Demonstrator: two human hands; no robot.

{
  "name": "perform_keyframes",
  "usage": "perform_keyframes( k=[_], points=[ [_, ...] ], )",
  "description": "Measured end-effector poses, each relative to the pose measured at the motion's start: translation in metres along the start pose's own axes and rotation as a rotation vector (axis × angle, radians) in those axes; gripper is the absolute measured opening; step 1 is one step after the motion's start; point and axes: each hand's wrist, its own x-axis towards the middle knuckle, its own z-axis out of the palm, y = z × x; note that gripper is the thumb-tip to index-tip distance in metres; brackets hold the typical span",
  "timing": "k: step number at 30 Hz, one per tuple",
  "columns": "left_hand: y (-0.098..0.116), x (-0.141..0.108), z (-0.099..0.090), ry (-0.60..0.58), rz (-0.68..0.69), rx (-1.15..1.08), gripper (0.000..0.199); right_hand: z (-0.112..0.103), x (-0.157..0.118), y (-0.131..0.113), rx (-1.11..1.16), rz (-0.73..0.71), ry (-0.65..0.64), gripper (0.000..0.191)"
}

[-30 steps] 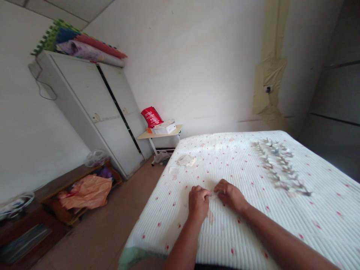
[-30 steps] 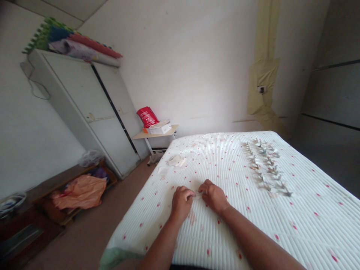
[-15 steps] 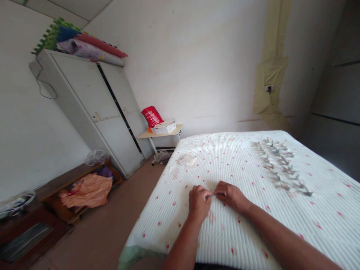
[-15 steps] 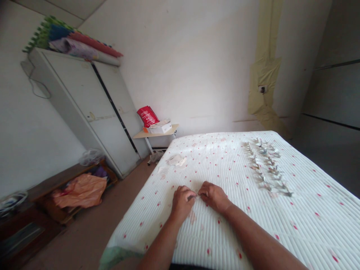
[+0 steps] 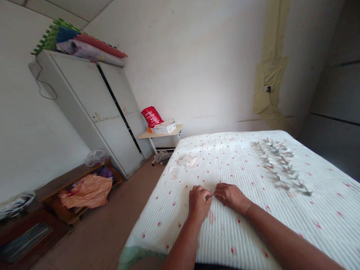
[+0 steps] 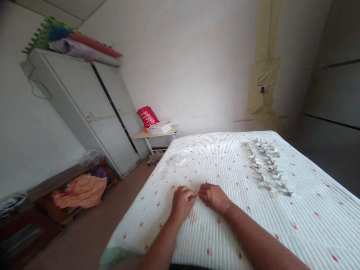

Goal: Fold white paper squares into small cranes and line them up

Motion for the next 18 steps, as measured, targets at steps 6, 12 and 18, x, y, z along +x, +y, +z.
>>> perform_keyframes(
  k=[6, 12, 18],
  points=[
    [0.0000, -0.0011, 0.0004, 0.011, 0.018, -0.007, 0.013, -0.0004, -0.0013, 0.0001, 0.024, 0.002, 0.018, 0.025],
    [-0.0004, -0.0015, 0.0010, 0.023, 0.033, -0.004, 0.013, -0.0013, -0.0008, -0.0019, -0.015, 0.015, 0.046, 0.025],
    [-0.0002, -0.0009, 0.0007, 0.020, 0.032, 0.002, 0.013, 0.0006, -0.0005, -0.0010, -0.063, 0.020, 0.036, 0.025]
  ],
)
